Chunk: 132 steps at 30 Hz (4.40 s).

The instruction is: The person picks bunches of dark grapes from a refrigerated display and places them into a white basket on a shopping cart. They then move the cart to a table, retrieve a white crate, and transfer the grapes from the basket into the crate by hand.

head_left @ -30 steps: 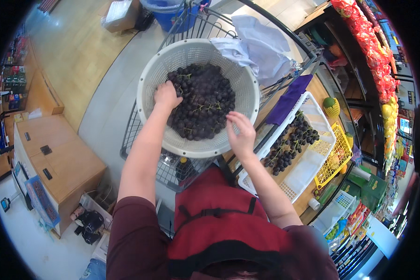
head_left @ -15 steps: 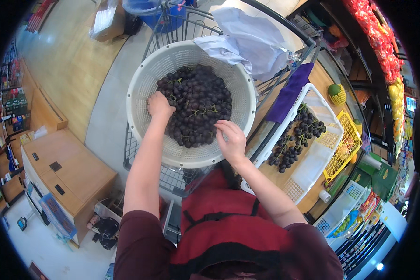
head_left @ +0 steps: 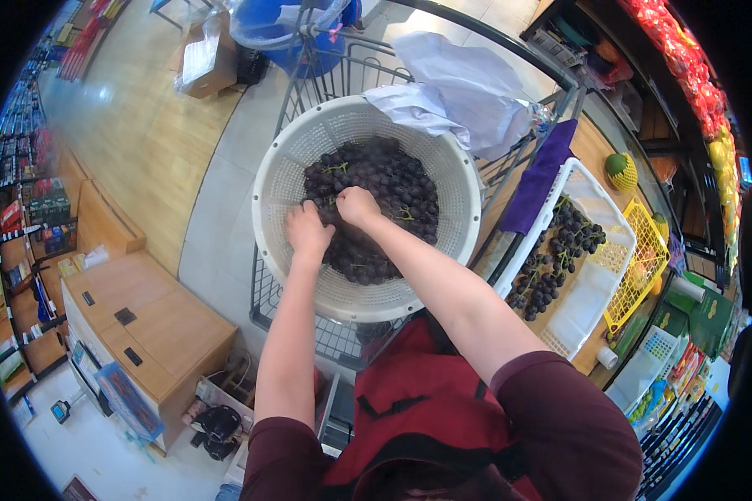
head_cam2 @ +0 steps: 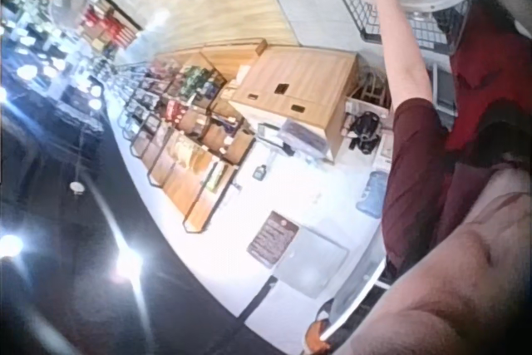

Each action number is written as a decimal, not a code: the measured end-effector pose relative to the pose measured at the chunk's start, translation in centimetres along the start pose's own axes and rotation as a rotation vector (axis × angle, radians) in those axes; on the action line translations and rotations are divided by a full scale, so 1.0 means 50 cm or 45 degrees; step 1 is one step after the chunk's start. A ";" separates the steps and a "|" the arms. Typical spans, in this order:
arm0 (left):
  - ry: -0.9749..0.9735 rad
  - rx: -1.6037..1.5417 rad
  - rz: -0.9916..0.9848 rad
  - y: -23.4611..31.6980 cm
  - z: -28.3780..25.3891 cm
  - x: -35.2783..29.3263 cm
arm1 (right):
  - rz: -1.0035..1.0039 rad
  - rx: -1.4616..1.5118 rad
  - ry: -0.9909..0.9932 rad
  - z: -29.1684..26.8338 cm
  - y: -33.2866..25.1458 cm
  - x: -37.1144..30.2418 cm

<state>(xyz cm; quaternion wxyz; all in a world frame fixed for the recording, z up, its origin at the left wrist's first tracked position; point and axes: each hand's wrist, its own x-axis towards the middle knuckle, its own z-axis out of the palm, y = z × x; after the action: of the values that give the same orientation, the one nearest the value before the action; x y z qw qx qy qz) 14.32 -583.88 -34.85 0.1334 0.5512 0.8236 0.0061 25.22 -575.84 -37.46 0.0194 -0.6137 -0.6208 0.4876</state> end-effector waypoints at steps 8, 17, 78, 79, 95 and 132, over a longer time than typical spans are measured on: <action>-0.402 -0.055 -0.137 -0.013 -0.002 0.031 | 0.121 0.036 -0.032 0.042 0.012 0.002; -0.569 -0.214 -0.289 0.006 -0.045 0.024 | 0.617 0.925 -0.159 0.073 -0.001 -0.055; -1.546 -1.559 -0.501 0.521 0.076 -0.554 | 0.262 1.235 -0.691 -0.357 0.682 -0.584; -1.429 -1.591 -0.528 0.521 0.068 -0.559 | 0.208 1.104 -0.673 -0.349 0.673 -0.575; -0.164 -1.424 -0.280 0.117 -0.138 -0.324 | -0.115 0.182 0.026 -0.299 0.573 -0.599; 0.510 -0.551 0.129 0.033 -0.066 0.080 | -0.293 0.404 0.660 -0.315 0.233 -0.531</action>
<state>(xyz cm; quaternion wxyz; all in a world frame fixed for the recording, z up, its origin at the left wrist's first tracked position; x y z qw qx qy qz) 13.66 -579.13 -32.26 0.0822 0.5381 0.7846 0.2969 50.19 -590.06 -21.29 0.3272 -0.6325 -0.5768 0.4002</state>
